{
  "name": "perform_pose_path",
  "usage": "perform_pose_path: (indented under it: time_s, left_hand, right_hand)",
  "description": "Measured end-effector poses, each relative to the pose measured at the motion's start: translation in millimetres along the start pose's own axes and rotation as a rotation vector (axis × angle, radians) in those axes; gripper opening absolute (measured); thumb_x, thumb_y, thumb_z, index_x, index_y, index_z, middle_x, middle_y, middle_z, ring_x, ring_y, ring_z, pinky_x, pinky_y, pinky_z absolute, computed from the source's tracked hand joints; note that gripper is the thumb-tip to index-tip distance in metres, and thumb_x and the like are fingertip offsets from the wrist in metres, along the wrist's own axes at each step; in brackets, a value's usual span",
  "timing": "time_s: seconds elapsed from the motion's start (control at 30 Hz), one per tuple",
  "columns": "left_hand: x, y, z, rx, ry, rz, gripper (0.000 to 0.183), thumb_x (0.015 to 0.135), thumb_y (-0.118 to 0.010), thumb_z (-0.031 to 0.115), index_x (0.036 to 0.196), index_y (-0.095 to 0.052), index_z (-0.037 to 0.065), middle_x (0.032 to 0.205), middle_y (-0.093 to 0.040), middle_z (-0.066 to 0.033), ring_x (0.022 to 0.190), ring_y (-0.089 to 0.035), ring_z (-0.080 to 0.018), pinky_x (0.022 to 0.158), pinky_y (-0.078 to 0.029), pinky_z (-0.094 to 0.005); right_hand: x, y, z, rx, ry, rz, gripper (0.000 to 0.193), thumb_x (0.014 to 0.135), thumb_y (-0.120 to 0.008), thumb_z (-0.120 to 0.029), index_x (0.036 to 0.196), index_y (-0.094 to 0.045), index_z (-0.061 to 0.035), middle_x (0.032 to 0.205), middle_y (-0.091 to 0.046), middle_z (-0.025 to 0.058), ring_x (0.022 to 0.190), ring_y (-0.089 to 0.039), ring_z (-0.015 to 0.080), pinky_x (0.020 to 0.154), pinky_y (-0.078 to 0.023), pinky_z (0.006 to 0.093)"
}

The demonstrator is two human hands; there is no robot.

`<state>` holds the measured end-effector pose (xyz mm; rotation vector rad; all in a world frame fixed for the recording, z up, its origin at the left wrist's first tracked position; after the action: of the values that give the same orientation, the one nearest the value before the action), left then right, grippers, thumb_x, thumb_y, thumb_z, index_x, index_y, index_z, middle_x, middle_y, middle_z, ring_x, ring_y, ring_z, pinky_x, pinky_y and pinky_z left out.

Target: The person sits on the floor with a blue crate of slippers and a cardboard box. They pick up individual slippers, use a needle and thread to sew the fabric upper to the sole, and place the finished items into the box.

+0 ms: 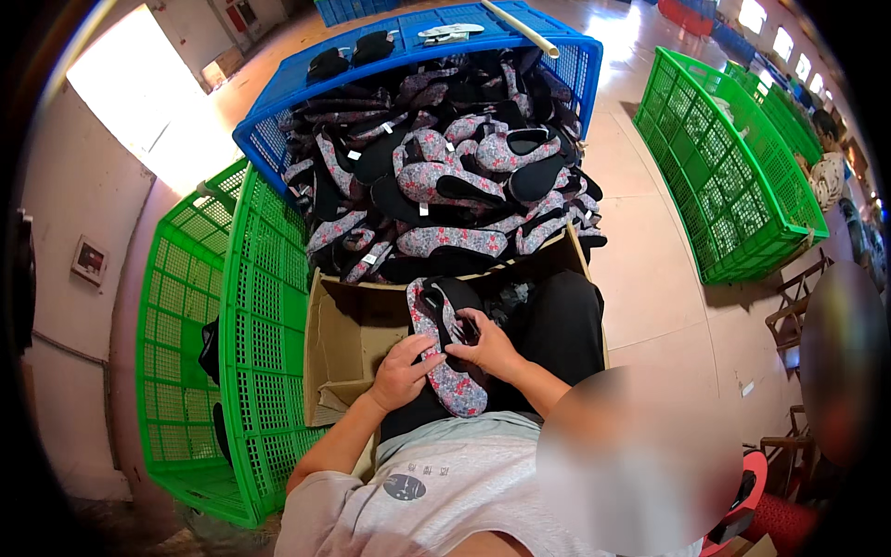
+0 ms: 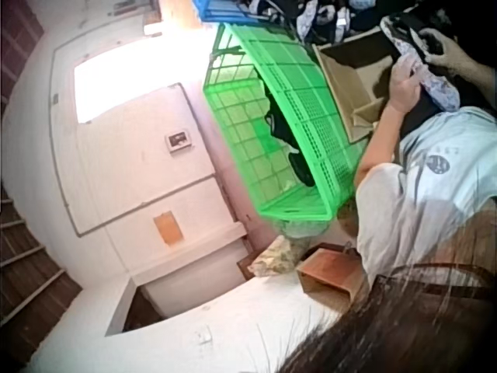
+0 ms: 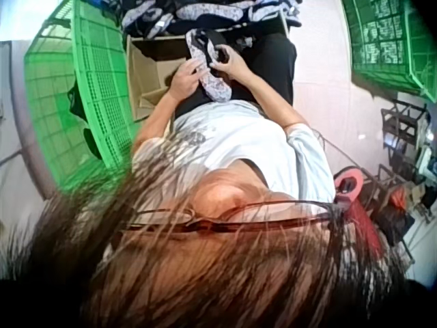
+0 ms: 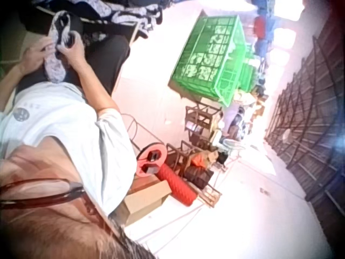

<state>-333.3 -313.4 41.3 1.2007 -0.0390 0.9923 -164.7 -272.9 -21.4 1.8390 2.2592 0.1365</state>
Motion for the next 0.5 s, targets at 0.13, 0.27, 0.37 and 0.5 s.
perform_pose_path:
  time_s: [0.13,0.27,0.37,0.5]
  left_hand:
    - [-3.7,3.8,-30.4,-0.151,0.089,0.070,0.031,0.078,-0.059,-0.008,0.105,-0.070,0.003,0.107,-0.068,-0.0147,0.098,-0.067,-0.0316,0.090,-0.053,-0.0390]
    - [2.6,19.9,-60.9,-0.338,0.559,0.383,0.025,0.087,-0.063,-0.002,0.111,-0.067,0.001,0.105,-0.066,-0.0111,0.092,-0.065,-0.0217,0.083,-0.053,-0.0323]
    - [10.3,17.3,-84.1,-0.309,0.736,0.434,0.028,0.084,-0.073,0.008,0.110,-0.067,0.001,0.098,-0.061,-0.0070,0.085,-0.062,-0.0160,0.077,-0.052,-0.0295]
    - [25.7,-4.1,-86.1,-0.407,0.749,0.287,0.032,0.076,-0.080,0.011,0.105,-0.068,0.002,0.088,-0.060,-0.0072,0.077,-0.059,-0.0176,0.072,-0.051,-0.0297]
  right_hand:
    - [-2.6,-10.5,18.0,-0.150,0.019,0.135,0.063,0.077,-0.084,-0.026,0.124,-0.054,0.0032,0.113,-0.065,0.0150,0.101,-0.063,0.0199,0.089,-0.050,0.0319]
    - [-7.4,-25.8,43.7,0.340,-0.261,0.048,0.033,0.083,-0.081,-0.020,0.103,-0.061,-0.0014,0.086,-0.064,0.0036,0.071,-0.060,0.0108,0.064,-0.049,0.0261]
    - [-24.8,-42.1,36.7,0.486,-0.437,0.028,0.022,0.087,-0.077,-0.016,0.099,-0.061,-0.0054,0.079,-0.061,-0.0003,0.064,-0.054,0.0074,0.055,-0.043,0.0238]
    - [-55.6,-65.3,37.9,0.586,-0.475,0.056,0.022,0.089,-0.074,-0.015,0.103,-0.058,-0.0083,0.073,-0.055,-0.0027,0.058,-0.049,0.0071,0.047,-0.037,0.0245]
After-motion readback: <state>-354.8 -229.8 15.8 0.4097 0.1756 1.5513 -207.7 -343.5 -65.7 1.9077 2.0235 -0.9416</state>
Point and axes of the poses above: each hand's wrist, its own x-axis towards the middle knuckle, its own y-axis out of the back of the hand, z = x × y, the point moved 8 cm from there along x, towards the middle knuckle
